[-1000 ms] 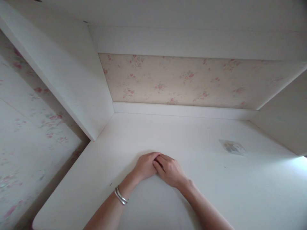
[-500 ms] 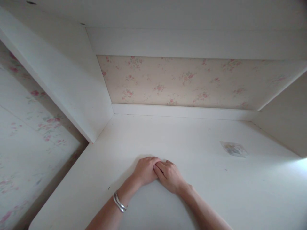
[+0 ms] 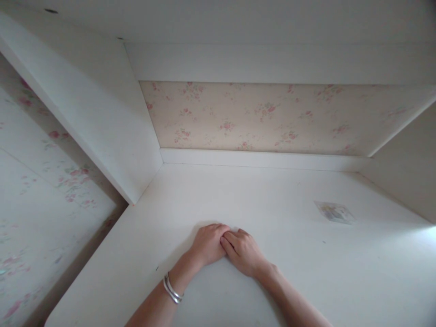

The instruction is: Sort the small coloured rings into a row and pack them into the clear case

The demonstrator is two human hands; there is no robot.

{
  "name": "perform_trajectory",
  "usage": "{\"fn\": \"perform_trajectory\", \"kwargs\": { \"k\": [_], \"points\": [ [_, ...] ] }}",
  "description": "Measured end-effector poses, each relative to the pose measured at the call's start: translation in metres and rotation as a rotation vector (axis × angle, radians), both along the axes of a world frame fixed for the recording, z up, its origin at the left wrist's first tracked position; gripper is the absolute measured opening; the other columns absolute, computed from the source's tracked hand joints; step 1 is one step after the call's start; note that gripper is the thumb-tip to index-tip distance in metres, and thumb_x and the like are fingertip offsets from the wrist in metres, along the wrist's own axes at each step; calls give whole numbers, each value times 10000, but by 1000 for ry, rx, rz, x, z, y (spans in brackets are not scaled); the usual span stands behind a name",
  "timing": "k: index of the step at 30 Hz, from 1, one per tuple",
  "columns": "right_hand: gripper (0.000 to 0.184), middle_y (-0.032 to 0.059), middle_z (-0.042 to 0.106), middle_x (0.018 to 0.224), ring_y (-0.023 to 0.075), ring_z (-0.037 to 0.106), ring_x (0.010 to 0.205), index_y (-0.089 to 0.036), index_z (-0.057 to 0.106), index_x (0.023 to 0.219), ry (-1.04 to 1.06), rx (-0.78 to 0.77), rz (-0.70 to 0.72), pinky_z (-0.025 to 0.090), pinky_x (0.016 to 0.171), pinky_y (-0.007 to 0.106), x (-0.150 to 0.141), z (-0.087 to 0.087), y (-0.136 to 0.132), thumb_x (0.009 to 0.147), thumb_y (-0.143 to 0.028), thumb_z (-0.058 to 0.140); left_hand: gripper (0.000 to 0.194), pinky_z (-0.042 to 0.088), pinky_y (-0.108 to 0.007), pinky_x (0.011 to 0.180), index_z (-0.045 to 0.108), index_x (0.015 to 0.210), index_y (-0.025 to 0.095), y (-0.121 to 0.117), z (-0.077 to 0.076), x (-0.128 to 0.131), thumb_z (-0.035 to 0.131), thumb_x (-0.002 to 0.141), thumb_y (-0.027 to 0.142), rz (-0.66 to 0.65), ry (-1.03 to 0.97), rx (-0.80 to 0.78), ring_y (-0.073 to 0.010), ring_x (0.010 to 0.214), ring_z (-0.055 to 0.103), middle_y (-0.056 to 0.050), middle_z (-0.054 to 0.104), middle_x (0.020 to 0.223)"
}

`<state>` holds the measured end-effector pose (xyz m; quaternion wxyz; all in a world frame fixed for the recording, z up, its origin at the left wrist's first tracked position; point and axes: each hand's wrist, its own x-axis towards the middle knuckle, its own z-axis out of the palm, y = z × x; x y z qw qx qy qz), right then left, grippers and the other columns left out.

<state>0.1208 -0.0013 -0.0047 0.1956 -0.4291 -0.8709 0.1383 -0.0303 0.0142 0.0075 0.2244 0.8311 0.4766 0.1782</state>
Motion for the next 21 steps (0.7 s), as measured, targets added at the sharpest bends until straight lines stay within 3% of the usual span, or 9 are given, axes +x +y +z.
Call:
{"fn": "perform_trajectory", "kwargs": {
  "k": [21],
  "points": [
    [339,26,667,841,141,583,723,-189,578,832,4,-2,-3,348,718,281,-1,2,-2,984,-271,286,253,449,-278,769,595,920,226,-1,-3,-2,493,718,114,-20,11,31,-187,862,606,-19,666,897]
  ]
}}
